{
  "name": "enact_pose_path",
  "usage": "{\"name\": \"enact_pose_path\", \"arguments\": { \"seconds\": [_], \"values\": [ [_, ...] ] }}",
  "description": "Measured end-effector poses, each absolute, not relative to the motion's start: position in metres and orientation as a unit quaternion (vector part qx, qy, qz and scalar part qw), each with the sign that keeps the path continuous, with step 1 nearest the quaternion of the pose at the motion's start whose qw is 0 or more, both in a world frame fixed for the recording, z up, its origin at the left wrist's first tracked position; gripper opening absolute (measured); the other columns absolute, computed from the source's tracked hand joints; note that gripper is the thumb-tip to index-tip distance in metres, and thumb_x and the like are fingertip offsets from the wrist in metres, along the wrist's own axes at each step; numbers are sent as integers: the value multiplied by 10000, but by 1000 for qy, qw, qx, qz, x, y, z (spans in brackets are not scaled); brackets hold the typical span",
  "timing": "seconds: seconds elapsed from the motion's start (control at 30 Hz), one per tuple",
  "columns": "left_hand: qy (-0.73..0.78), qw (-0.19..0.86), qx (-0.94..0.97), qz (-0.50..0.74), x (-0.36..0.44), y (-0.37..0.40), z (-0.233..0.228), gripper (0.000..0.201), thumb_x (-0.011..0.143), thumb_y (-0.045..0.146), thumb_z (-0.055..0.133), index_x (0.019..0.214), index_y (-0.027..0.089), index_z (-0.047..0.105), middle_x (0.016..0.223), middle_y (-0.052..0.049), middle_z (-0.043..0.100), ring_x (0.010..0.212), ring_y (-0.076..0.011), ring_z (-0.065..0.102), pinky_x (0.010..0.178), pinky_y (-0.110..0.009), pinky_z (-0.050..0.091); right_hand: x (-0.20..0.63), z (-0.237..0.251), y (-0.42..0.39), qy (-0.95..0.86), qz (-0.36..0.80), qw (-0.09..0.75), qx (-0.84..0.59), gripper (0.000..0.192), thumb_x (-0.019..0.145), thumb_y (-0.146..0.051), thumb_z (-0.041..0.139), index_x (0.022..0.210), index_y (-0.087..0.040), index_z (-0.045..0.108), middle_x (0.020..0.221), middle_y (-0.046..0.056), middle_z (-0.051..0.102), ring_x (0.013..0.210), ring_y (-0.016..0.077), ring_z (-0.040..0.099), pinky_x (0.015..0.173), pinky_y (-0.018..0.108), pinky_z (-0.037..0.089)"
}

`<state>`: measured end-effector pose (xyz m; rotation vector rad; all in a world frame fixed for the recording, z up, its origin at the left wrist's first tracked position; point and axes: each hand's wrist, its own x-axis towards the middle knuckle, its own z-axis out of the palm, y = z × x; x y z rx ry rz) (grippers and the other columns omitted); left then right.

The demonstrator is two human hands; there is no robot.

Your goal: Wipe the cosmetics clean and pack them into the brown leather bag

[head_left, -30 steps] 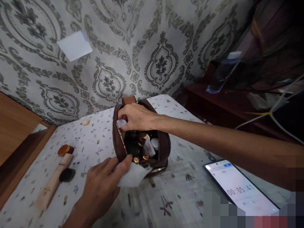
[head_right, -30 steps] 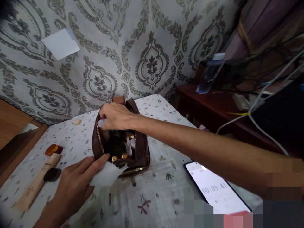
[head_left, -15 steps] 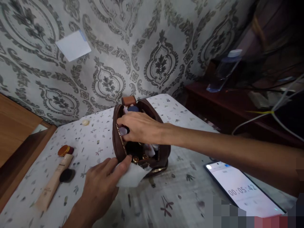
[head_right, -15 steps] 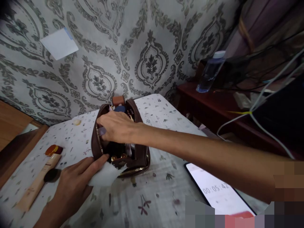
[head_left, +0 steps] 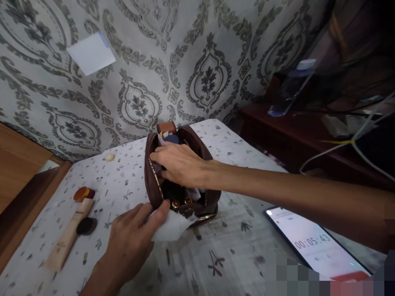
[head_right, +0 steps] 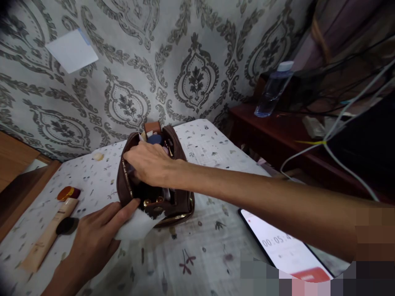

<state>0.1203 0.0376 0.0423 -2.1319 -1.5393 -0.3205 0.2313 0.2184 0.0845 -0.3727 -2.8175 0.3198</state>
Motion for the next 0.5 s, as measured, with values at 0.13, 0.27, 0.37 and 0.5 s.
{"name": "enact_pose_path", "arguments": {
  "seconds": [0.13,0.27,0.37,0.5],
  "values": [
    [-560,242,-783,-124,120,38,41,658,590,-35,346,1174,182,559,658,23,554,524,-150,565,450,-234,409,233,81,219,-977,114,123,-132,174,811,-205,638,980,-167,616,1008,98,674,1015,274,600,642,297,422],
    [-564,233,-783,-125,120,37,40,677,582,-33,350,1192,187,544,693,17,592,553,-149,586,464,-235,422,234,80,224,-978,125,116,-122,158,807,-187,624,964,-175,608,1003,82,664,1011,269,595,659,307,428],
    [-569,229,-781,-117,120,37,41,696,569,-32,357,1204,195,530,706,17,605,563,-145,593,470,-233,422,233,80,227,-981,130,97,-103,179,791,-122,630,962,-172,611,1007,80,653,1056,265,572,707,304,442],
    [-575,221,-780,-109,119,36,41,736,532,-18,363,1216,206,517,716,17,613,565,-151,602,475,-239,438,233,81,229,-983,144,77,-84,250,773,-54,622,995,-168,612,1026,78,639,1100,269,545,759,311,447]
  ]
}}
